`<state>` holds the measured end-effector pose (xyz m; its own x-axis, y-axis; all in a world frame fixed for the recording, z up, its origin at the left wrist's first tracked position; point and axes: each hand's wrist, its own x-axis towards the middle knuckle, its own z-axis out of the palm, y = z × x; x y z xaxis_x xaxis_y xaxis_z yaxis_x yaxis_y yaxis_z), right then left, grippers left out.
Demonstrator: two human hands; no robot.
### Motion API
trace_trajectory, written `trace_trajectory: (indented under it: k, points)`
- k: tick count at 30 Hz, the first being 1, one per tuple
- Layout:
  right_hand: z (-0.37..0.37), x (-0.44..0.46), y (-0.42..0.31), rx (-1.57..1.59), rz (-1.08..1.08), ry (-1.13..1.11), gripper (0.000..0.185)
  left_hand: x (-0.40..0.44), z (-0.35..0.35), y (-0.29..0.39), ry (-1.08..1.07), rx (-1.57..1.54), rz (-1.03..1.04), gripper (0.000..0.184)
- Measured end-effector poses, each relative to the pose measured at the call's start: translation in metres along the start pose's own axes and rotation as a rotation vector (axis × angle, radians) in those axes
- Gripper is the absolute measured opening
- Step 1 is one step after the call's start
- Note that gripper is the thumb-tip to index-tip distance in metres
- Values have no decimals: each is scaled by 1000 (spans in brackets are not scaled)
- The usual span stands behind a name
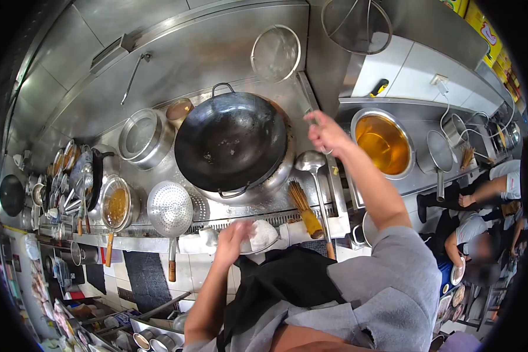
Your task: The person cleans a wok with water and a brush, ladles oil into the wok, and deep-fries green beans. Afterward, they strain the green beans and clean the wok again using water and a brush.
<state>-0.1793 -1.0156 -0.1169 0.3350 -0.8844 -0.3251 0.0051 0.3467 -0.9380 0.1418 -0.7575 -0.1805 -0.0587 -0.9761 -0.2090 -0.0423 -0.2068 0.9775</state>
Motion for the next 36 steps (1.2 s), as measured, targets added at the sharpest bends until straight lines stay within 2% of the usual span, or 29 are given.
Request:
trace_trajectory:
  k: [1, 2, 3, 4, 5, 7, 9, 11, 12, 13, 15, 16, 18, 20, 21, 22, 23, 25, 27, 29, 30, 32, 33, 34, 35, 36]
  points:
    - [-30, 28, 8, -259, -49, 71, 51, -28, -21, -9, 65, 141, -52, 41]
    - [-45, 56, 14, -689, -263, 181, 55, -58, -42, -41, 180, 13, -160, 41]
    - [-61, 84, 21, -1130, -431, 399, 60, -86, -52, -48, 281, -7, -274, 39]
    - [-47, 89, 10, -1182, -258, 451, 61, -109, -58, -48, 381, -25, -389, 38]
    - [-31, 90, -2, -1231, -84, 502, 62, -125, -60, -51, 392, -26, -388, 38]
    - [-38, 125, 37, -1271, -38, 522, 59, -143, -60, -55, 443, -12, -445, 37]
    - [-42, 152, 63, -1312, 15, 550, 57, -139, -60, -55, 412, -26, -442, 38]
    - [-44, 173, 71, -1414, 181, 443, 47, -130, -57, -51, 205, 15, -365, 38]
    - [-55, 199, 80, -1335, 195, 499, 31, -130, -58, -43, 147, 46, -361, 39]
    - [-63, 202, 70, -1346, 186, 490, 31, -123, -61, -34, 98, 73, -341, 41]
    - [-77, 195, 53, -1339, 196, 244, 21, -118, -73, -33, 105, 53, -305, 38]
    - [-93, 195, 63, -1094, 108, 333, 25, -117, -79, -35, 131, 63, -290, 37]
    - [-34, 87, 8, -969, -73, 365, 34, -113, -92, -35, 171, 58, -265, 35]
    - [-20, 49, 8, -830, -65, 344, 50, -108, -104, -31, 168, 33, -236, 33]
    - [-15, 33, 25, -561, -143, 306, 48, -102, -108, -30, 156, 23, -218, 32]
    - [14, 0, 18, -426, -122, 244, 50, -94, -112, -32, 104, 32, -150, 33]
    - [41, -26, 26, -419, -226, 224, 39, -83, -116, -33, 41, 46, -83, 33]
    - [92, -65, 52, -196, -252, 105, 25, -60, -114, -14, -37, 163, 148, 34]
    - [143, -80, 104, 54, -183, -44, 13, -32, -105, -4, -53, 221, 406, 37]
    - [222, -100, 122, 202, -43, -260, 12, -12, -92, 4, 18, 300, 594, 36]
    - [259, -104, 128, 127, -13, -243, 15, -8, -88, 10, -58, 154, 494, 34]
    - [313, -97, 133, 90, 37, -291, 20, -10, -86, 18, -27, -278, 235, 22]
    - [329, -89, 135, 128, 61, -357, 22, -22, -103, 41, -6, -304, -45, 20]
    - [340, -77, 136, 22, -29, -462, 31, -29, -123, 44, 16, -360, -83, 18]
    - [342, -70, 135, -48, 45, -526, 40, -31, -138, 45, 35, -414, -121, 16]
    - [339, -68, 126, -159, 10, -675, 38, -20, -141, 13, 233, -618, 66, 19]
